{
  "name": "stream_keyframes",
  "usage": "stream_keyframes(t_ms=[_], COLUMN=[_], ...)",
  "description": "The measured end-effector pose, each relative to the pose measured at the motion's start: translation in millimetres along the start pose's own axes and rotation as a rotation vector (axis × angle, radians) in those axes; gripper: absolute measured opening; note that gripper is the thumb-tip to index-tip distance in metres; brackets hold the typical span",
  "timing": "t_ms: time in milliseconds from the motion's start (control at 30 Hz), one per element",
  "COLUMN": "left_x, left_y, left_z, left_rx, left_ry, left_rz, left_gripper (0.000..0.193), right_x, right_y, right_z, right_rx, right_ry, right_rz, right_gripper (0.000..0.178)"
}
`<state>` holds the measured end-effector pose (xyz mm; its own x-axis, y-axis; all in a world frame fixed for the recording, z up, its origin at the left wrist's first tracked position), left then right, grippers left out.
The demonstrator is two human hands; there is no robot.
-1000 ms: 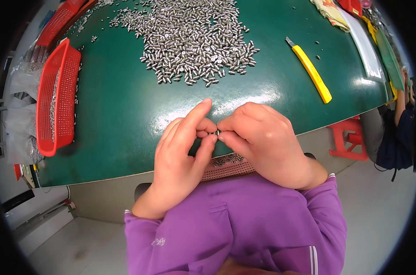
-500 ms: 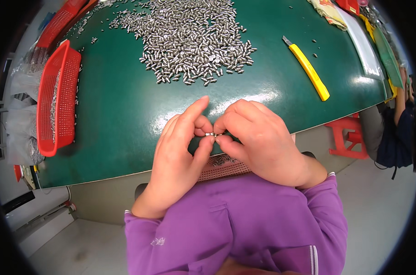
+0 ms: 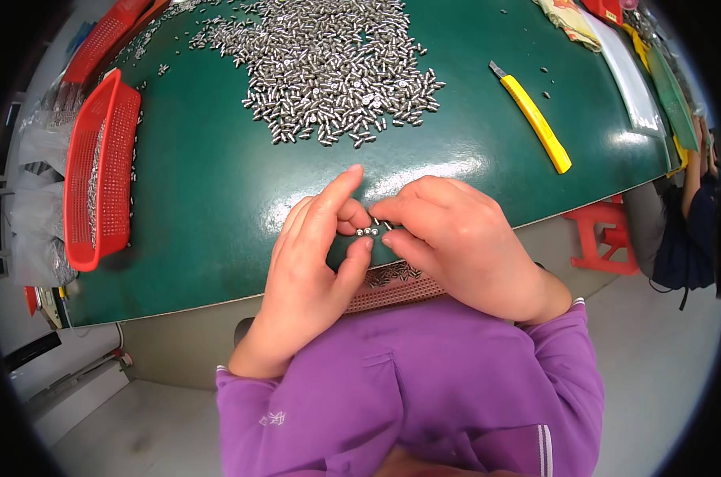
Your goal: Sorting or inspecting small metal components on a workbench in a manufacturing environment.
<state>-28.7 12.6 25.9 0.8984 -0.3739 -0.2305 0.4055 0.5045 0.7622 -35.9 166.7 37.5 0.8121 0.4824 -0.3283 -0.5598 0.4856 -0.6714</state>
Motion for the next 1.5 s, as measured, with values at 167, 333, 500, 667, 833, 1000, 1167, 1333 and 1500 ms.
stream_keyframes(t_ms=[167,333,500,667,833,1000,1167,1333,1500], left_x=[0,0,0,1,0,-1,1,3,2], left_y=[-1,-1,-1,-1,-1,-1,-2,-5,-6], left_z=[0,0,-1,-1,-1,-1,0,-1,-1], left_rx=[0.0,0.007,-0.006,0.004,0.006,0.004,0.009,0.048,0.074], left_ry=[-0.003,0.011,0.024,0.029,0.027,0.015,0.012,0.024,0.021], left_rz=[0.002,0.005,-0.022,-0.017,-0.017,-0.019,-0.01,0.048,0.064], left_gripper=[0.073,0.074,0.074,0.075,0.075,0.076,0.077,0.084,0.09], right_x=[-2,-2,-2,1,6,0,-3,-8,-12], right_y=[-2,-2,-2,3,6,3,7,6,5], right_z=[0,-2,-3,0,-2,0,1,3,3], right_rx=[0.018,0.09,0.064,-0.004,-0.026,0.036,-0.04,-0.012,0.069], right_ry=[0.031,0.035,0.059,0.057,0.033,-0.011,-0.022,-0.108,-0.142], right_rz=[0.017,-0.011,-0.037,-0.069,-0.083,-0.098,-0.048,0.018,0.083], right_gripper=[0.016,0.016,0.015,0.016,0.019,0.022,0.02,0.019,0.02])
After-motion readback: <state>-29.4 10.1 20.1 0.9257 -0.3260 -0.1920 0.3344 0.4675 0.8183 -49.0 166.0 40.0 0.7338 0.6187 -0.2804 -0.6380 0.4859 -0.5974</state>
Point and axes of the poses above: each hand's wrist, its own x-axis away from the middle knuckle, its own z-axis out of the back of the hand, y = z × x, the point moved 6 cm from there along -x, towards the middle knuckle, and after that the axes turned 2 degrees about -y, right-handed, at the moved point
